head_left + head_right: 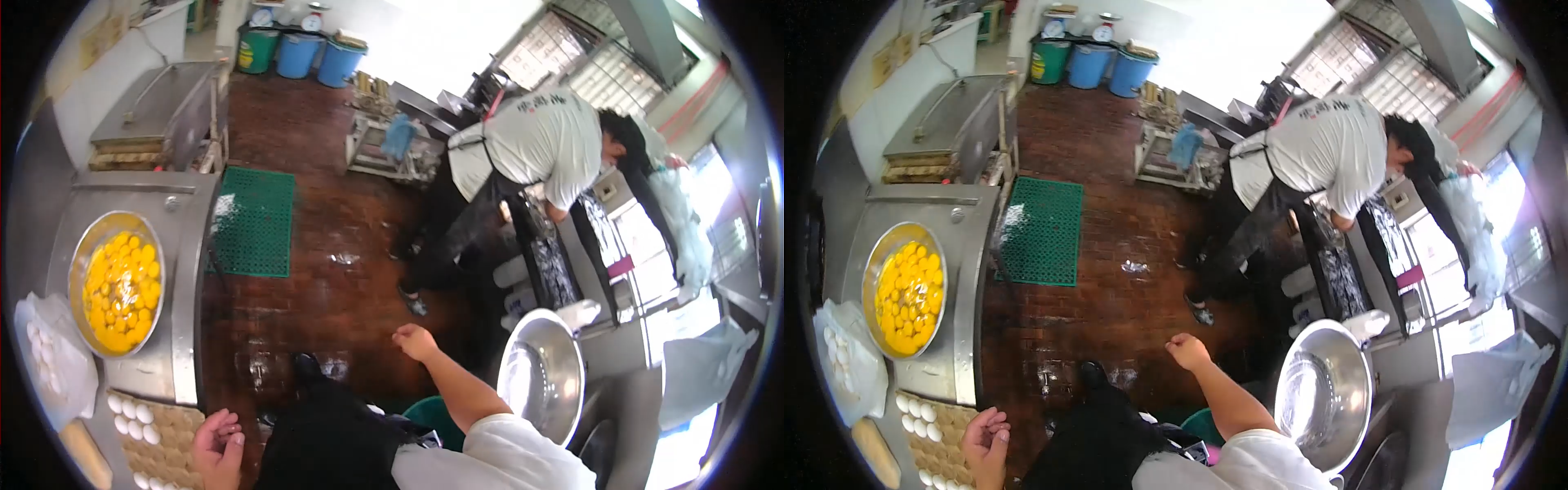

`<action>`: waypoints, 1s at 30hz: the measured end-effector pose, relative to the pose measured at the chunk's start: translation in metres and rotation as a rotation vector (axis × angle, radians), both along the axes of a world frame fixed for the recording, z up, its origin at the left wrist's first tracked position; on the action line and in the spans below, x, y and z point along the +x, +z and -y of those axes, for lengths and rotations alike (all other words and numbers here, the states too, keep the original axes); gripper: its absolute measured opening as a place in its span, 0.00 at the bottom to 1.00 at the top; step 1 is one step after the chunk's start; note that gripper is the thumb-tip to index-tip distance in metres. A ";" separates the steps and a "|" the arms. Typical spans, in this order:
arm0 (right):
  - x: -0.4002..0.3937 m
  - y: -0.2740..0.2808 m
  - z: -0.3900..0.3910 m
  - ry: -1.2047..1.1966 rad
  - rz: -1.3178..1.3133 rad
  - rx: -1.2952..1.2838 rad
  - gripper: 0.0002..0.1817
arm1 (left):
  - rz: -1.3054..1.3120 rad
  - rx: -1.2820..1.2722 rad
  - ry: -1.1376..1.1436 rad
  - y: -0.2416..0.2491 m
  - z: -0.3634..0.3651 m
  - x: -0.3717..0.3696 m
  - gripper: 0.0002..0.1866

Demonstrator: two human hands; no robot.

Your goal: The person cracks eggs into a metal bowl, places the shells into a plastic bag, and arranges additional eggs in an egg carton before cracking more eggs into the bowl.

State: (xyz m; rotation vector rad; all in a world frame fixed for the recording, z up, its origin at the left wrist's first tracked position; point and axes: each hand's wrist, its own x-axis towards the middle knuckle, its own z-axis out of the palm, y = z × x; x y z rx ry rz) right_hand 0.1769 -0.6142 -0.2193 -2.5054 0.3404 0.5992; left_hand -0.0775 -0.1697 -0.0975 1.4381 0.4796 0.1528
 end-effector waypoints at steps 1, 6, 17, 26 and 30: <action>-0.001 0.002 0.015 -0.027 0.028 -0.095 0.27 | -0.027 0.025 -0.025 -0.001 0.000 0.006 0.24; 0.009 0.033 0.109 -0.275 0.233 -0.262 0.39 | 0.010 0.085 -0.106 0.007 0.003 0.044 0.24; -0.028 0.199 0.346 -1.063 0.271 -0.136 0.26 | -0.022 0.069 -0.326 0.029 0.023 0.091 0.23; -0.033 0.213 0.345 -1.144 0.342 -0.099 0.30 | -0.047 0.106 -0.283 0.031 0.007 0.080 0.25; -0.012 0.161 0.340 -1.155 0.940 -0.342 0.32 | -0.057 0.112 -0.253 0.024 -0.004 0.069 0.26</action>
